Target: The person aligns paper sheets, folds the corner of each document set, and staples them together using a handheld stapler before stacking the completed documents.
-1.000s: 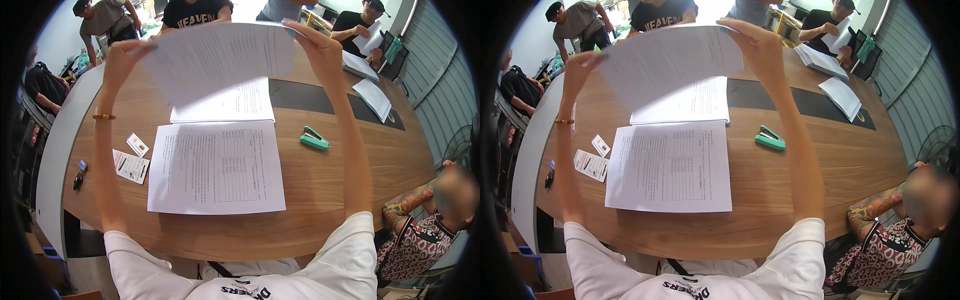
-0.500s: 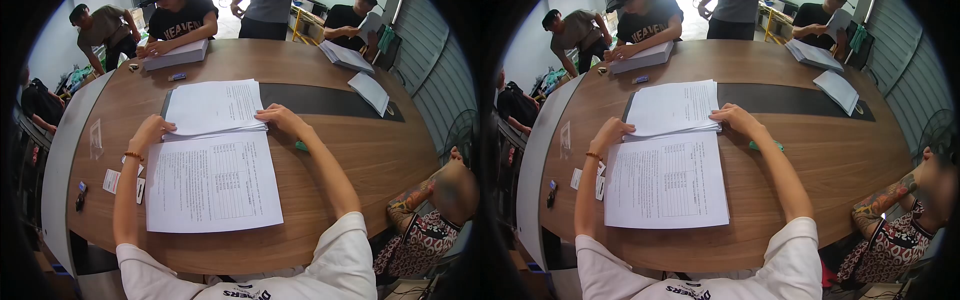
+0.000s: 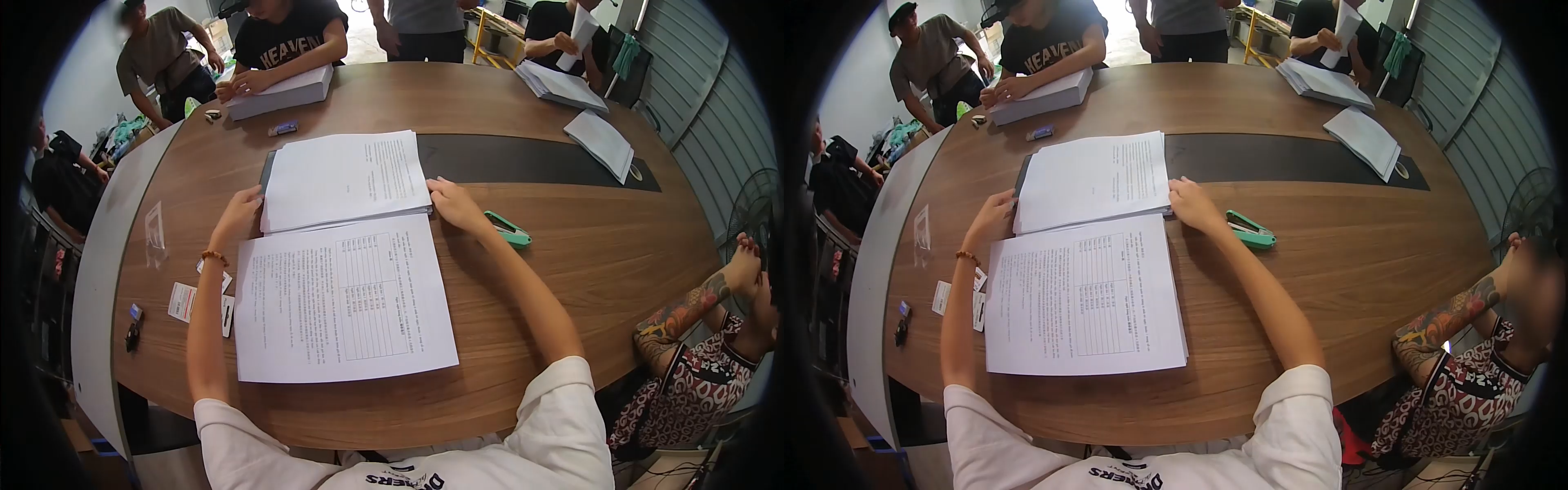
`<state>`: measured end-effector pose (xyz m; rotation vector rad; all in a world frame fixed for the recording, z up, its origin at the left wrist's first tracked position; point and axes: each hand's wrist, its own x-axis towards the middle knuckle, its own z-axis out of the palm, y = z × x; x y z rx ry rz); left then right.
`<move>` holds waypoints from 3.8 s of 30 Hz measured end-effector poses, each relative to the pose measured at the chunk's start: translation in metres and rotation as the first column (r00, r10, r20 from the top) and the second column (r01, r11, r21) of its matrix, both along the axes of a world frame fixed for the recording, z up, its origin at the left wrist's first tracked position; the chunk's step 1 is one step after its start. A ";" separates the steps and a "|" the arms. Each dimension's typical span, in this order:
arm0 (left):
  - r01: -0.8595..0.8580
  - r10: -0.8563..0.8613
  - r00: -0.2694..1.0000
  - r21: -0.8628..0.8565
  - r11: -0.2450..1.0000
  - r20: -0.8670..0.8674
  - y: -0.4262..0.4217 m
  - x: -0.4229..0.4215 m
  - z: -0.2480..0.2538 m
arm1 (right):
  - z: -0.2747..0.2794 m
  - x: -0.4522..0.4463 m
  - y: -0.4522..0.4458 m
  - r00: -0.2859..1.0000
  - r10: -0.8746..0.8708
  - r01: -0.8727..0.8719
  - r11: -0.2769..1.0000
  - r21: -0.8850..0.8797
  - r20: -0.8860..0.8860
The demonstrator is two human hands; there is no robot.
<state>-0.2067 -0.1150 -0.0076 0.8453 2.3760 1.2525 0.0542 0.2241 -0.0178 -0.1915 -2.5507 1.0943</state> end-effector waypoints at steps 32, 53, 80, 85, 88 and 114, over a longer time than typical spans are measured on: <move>0.230 -0.217 0.811 -0.045 0.972 -0.544 0.114 0.228 0.023 | 0.013 0.085 -0.069 0.955 -0.143 0.115 0.986 -0.117 -0.261; 0.248 -0.192 0.918 0.123 0.961 -0.347 0.110 0.226 0.030 | 0.018 0.085 -0.082 0.926 -0.062 0.213 0.899 0.382 -0.372; 0.225 -0.093 0.905 0.281 0.933 -0.416 0.113 0.222 0.022 | 0.027 0.088 -0.087 0.955 -0.178 0.249 0.914 0.320 -0.236; 0.214 -0.120 0.927 0.239 0.947 -0.355 0.112 0.223 0.027 | 0.022 0.088 -0.083 0.965 -0.154 0.219 0.916 0.337 -0.211; 0.206 -0.119 0.936 0.243 0.948 -0.330 0.112 0.224 0.027 | 0.022 0.088 -0.082 0.967 -0.138 0.213 0.902 0.375 -0.216; 0.221 -0.110 0.918 0.261 0.940 -0.381 0.111 0.230 0.035 | 0.017 0.088 -0.086 0.952 -0.181 0.273 0.871 0.409 -0.248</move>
